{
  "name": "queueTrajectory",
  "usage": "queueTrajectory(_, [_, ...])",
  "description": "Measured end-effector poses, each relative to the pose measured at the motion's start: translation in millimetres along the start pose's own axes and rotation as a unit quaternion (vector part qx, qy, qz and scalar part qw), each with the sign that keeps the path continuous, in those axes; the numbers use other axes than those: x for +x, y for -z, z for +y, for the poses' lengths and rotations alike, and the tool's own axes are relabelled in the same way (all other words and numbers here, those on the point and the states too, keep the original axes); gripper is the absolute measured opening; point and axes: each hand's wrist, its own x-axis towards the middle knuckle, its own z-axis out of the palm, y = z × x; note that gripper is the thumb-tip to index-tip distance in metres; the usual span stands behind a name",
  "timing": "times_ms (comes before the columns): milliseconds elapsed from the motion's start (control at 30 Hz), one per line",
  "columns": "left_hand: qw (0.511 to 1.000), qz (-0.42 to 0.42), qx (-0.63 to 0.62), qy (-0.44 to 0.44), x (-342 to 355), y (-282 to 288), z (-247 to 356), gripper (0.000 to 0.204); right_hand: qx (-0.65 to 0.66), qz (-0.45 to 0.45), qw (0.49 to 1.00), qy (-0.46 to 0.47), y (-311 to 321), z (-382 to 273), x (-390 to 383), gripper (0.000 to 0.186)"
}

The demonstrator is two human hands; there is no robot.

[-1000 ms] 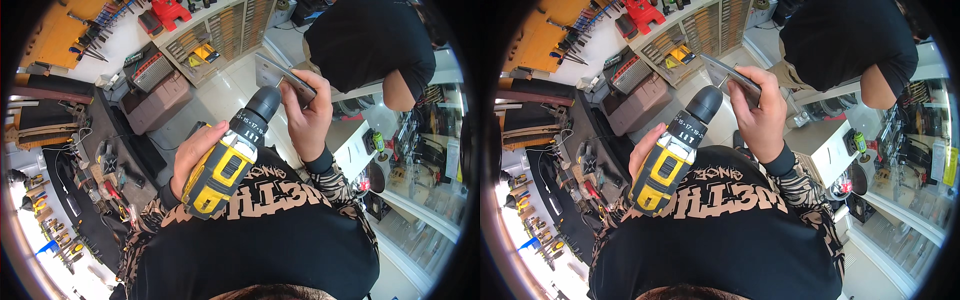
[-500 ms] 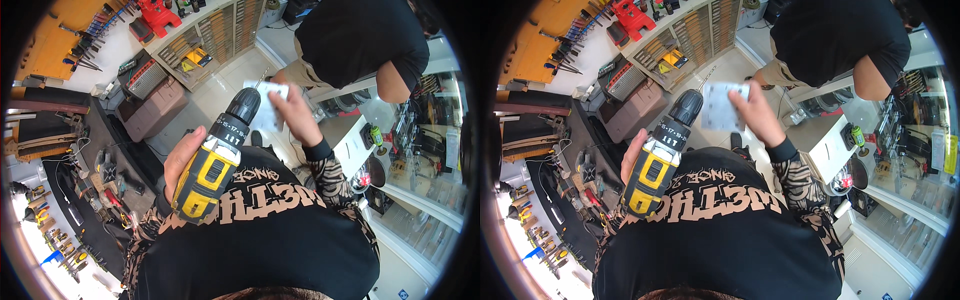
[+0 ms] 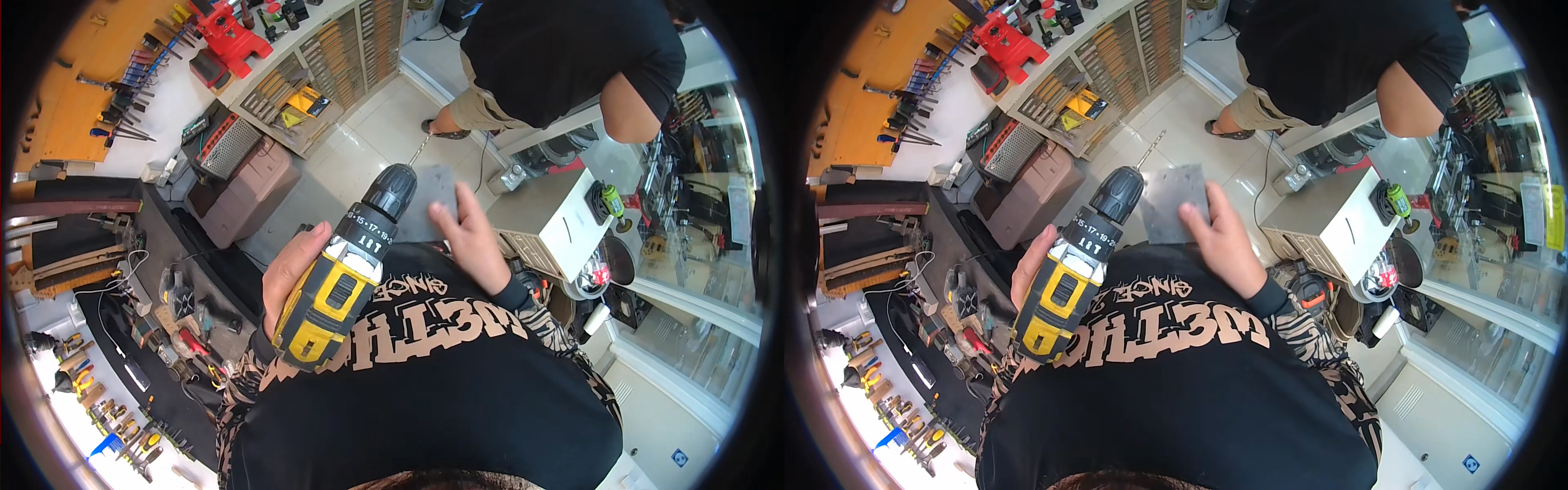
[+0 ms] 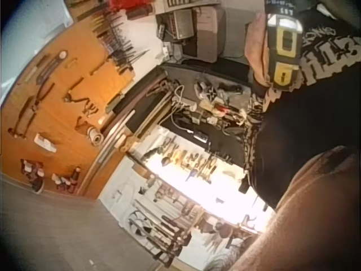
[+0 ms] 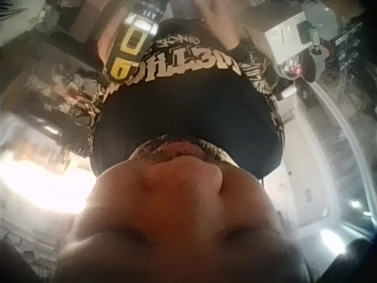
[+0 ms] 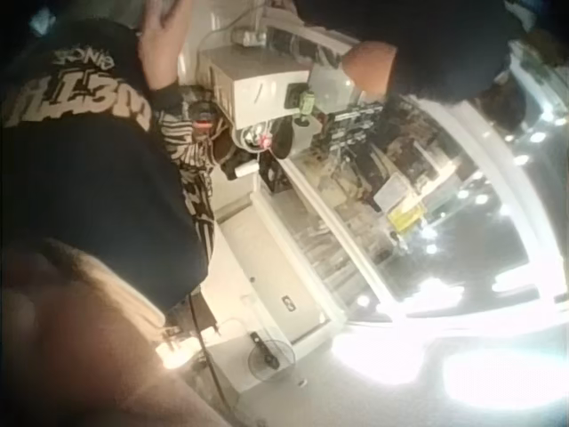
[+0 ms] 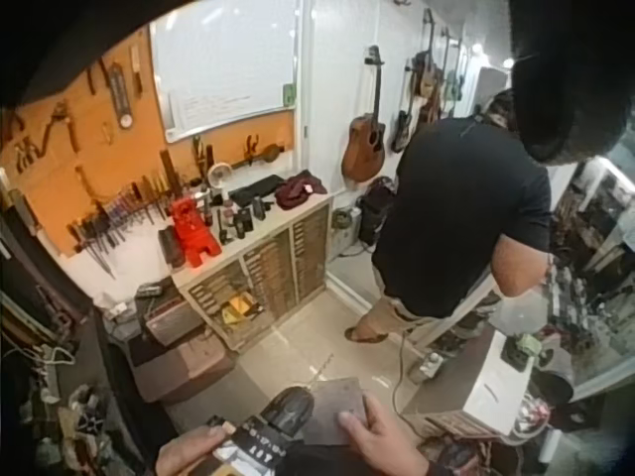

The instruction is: The person scrapes a metal plate with a tool on a workbench and then uses a power drill to drill into the pre-existing holes on the plate.

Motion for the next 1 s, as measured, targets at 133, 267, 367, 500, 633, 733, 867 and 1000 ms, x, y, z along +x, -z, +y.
queueTrajectory(133, [0.998, -0.053, 0.024, -0.026, 10.8, -2.4, 0.0, 0.065, -0.016, 0.088, 0.993, 0.081, 11.5, -35.0, 9.5, 0.037])
queueTrajectory(267, [0.996, -0.084, 0.012, -0.024, 17.4, -5.2, 8.0, 0.069, -0.095, 0.147, 0.968, 0.180, 13.2, -48.2, 17.3, 0.035])
queueTrajectory(367, [0.996, -0.087, 0.004, -0.006, 14.7, -5.3, 8.5, 0.071, -0.122, 0.157, 0.961, 0.192, 9.1, -59.6, 15.8, 0.035])
queueTrajectory(500, [0.994, -0.101, 0.023, -0.027, 15.0, -4.7, 4.9, 0.072, -0.113, 0.153, 0.962, 0.198, 4.2, -58.5, 17.4, 0.034])
queueTrajectory(633, [0.996, -0.084, 0.027, -0.025, 17.7, -7.4, 6.6, 0.070, -0.121, 0.146, 0.967, 0.173, 1.7, -60.2, 16.5, 0.035])
queueTrajectory(733, [0.995, -0.088, 0.032, -0.018, 18.4, -6.0, 7.7, 0.069, -0.086, 0.150, 0.963, 0.209, -0.5, -59.7, 18.1, 0.035])
queueTrajectory(867, [0.996, -0.081, 0.028, -0.019, 14.6, -5.8, 5.5, 0.069, -0.121, 0.144, 0.963, 0.193, -1.1, -61.0, 16.1, 0.036])
queueTrajectory(1000, [0.997, -0.074, 0.018, -0.010, 14.5, -8.3, 5.0, 0.069, -0.127, 0.151, 0.962, 0.188, -0.6, -64.4, 14.6, 0.036])
